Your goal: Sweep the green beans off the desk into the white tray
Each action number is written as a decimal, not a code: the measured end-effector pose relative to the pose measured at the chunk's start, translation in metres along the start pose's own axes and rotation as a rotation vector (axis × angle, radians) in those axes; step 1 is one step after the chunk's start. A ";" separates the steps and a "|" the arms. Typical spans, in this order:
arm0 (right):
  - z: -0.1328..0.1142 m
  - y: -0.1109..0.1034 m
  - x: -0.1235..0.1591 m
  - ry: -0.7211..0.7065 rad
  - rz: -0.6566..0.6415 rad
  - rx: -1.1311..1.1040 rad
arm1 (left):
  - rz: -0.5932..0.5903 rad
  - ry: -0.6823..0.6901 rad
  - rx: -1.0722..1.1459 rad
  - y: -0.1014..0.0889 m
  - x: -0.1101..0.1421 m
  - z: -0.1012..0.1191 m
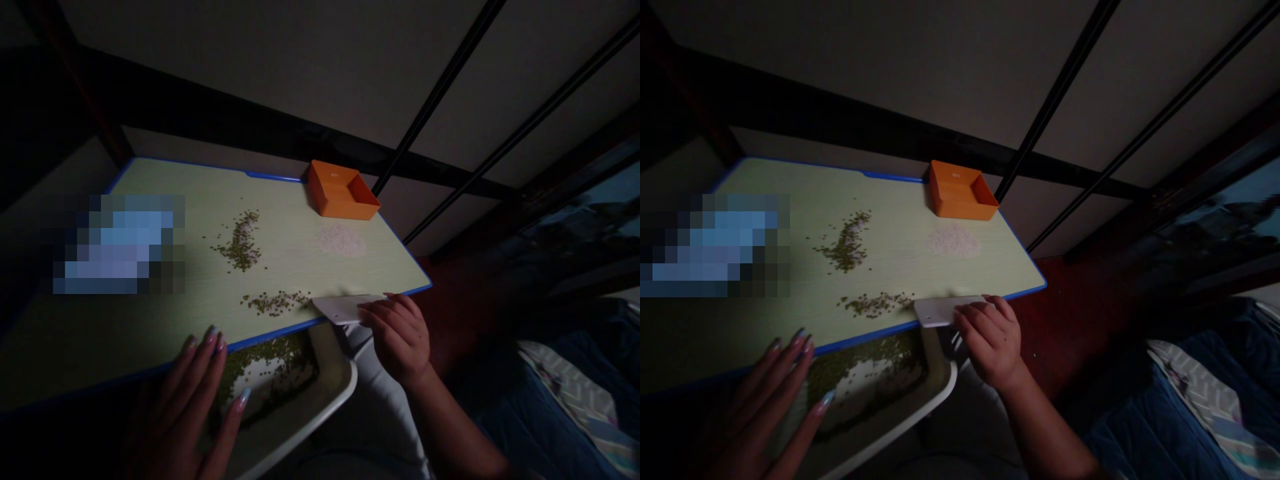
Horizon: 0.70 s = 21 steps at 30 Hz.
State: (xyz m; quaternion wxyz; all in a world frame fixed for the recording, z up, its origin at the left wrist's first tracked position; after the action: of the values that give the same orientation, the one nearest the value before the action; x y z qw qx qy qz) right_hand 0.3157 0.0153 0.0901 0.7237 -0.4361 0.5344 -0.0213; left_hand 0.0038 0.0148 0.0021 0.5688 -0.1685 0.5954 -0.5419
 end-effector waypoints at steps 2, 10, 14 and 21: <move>0.000 -0.003 0.002 0.005 -0.008 0.001 | -0.009 -0.016 -0.001 0.000 0.000 0.001; -0.006 -0.011 0.002 -0.002 -0.002 -0.029 | -0.052 -0.055 0.020 -0.003 0.000 0.003; -0.002 -0.013 0.000 0.001 0.046 -0.035 | -0.051 -0.060 0.024 -0.003 0.001 0.002; -0.001 -0.008 -0.010 0.003 0.024 -0.004 | -0.046 -0.056 0.014 -0.004 0.001 0.004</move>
State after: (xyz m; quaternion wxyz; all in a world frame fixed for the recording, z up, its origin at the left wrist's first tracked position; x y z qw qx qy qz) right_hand 0.3146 0.0148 0.1030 0.7222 -0.4313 0.5406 -0.0122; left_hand 0.0057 0.0110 0.0060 0.5740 -0.1933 0.5713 -0.5539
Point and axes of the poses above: each hand's wrist, its own x-axis away from the middle knuckle, its own y-axis out of the palm, z = x × y, the point moved 1 cm from there along -x, towards the middle knuckle, and after that the axes turned 9 degrees about -x, right-handed, at the moved point
